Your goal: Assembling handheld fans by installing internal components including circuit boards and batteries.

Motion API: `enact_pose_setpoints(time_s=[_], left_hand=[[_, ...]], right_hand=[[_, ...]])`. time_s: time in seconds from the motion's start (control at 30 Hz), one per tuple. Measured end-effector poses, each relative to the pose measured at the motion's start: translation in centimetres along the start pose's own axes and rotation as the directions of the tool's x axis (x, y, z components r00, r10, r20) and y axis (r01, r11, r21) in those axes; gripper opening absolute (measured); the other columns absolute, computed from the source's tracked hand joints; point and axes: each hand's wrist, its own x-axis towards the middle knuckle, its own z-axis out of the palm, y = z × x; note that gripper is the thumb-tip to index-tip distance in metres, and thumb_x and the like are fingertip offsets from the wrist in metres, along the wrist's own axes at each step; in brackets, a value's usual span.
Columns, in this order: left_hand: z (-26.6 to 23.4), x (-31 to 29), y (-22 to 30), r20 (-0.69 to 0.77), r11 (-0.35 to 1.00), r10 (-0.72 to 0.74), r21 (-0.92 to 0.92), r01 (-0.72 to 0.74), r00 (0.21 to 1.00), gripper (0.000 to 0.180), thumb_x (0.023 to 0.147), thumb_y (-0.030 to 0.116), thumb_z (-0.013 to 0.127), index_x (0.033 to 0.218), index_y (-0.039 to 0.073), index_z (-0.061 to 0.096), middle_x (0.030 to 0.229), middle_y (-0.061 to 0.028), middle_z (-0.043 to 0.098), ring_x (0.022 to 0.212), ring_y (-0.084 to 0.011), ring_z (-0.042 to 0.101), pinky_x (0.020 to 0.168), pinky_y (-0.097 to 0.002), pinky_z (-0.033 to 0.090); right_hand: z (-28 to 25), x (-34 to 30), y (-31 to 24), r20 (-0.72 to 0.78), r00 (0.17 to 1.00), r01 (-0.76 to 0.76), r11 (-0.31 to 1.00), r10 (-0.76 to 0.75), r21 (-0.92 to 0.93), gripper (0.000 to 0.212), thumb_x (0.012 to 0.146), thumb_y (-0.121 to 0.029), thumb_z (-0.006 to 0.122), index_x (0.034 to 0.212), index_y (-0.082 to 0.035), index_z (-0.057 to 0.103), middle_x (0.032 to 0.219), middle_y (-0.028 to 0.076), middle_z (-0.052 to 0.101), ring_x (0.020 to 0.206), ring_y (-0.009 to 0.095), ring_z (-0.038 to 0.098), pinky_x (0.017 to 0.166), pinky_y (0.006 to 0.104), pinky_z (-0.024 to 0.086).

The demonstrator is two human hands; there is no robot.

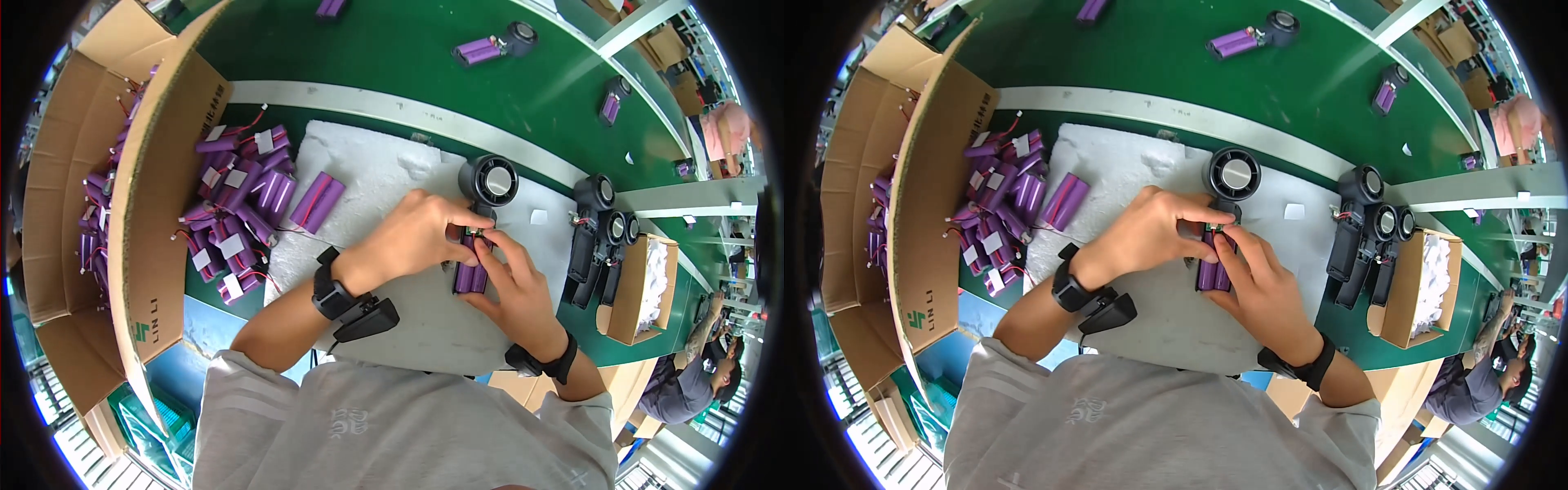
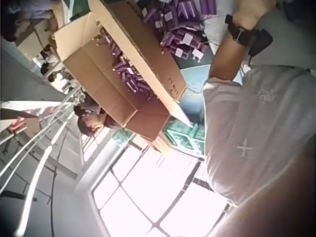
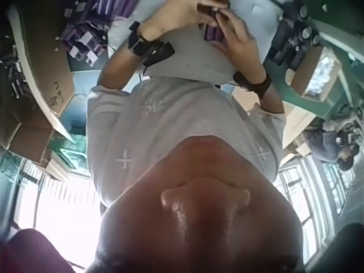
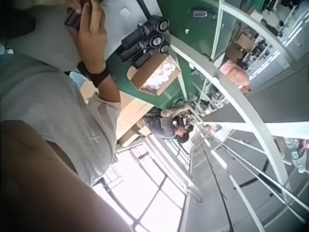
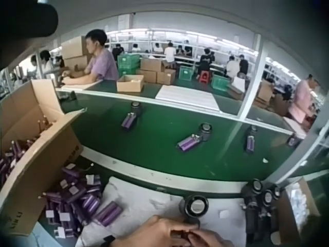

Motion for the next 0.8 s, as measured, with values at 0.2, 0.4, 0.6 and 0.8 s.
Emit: enact_pose_setpoints(time_s=[0.2,0.4,0.6,0.8], left_hand=[[0.3,0.6,-0.7,-0.118,0.990,0.138,0.051,-0.133,0.983,0.050,0.071,0.009,0.081,0.118,0.011,0.066,0.106,-0.0117,0.067,0.083,-0.0235,0.068,0.074,-0.0326,0.054],[0.9,1.7,-0.6,-0.196,0.990,0.123,0.098,-0.106,0.973,0.050,0.076,0.008,0.078,0.123,0.011,0.063,0.117,-0.0118,0.064,0.081,-0.0190,0.066,0.069,-0.0287,0.054],[0.4,2.0,-2.6,-0.220,0.971,0.176,0.201,-0.132,0.959,0.034,0.079,-0.003,0.070,0.112,0.003,0.065,0.113,-0.0123,0.065,0.076,-0.0175,0.067,0.064,-0.0271,0.054],[0.3,1.8,-3.9,-0.276,0.972,0.164,0.211,-0.106,0.947,0.019,0.081,-0.003,0.068,0.100,-0.001,0.068,0.112,-0.0107,0.067,0.080,-0.0140,0.066,0.067,-0.0246,0.054]], right_hand=[[-0.1,0.5,-0.4,-0.047,0.999,-0.026,0.999,0.024,-0.030,0.068,0.062,-0.011,0.084,0.123,0.001,0.057,0.133,0.014,0.049,0.110,0.034,0.059,0.088,0.0396,0.053],[-1.0,6.6,6.5,-0.458,0.865,-0.349,0.901,0.203,-0.260,0.057,0.072,-0.008,0.076,0.123,0.000,0.054,0.129,0.019,0.051,0.110,0.038,0.058,0.090,0.0443,0.051],[-1.5,5.2,5.3,-0.309,0.930,-0.225,0.973,0.201,-0.044,0.036,0.078,-0.013,0.069,0.111,-0.003,0.060,0.108,0.020,0.061,0.096,0.039,0.061,0.082,0.0450,0.051],[3.8,3.3,4.7,-0.275,0.958,0.001,0.956,0.083,0.293,0.011,0.079,-0.016,0.064,0.082,-0.005,0.067,0.078,0.016,0.067,0.072,0.035,0.064,0.068,0.0444,0.052]])
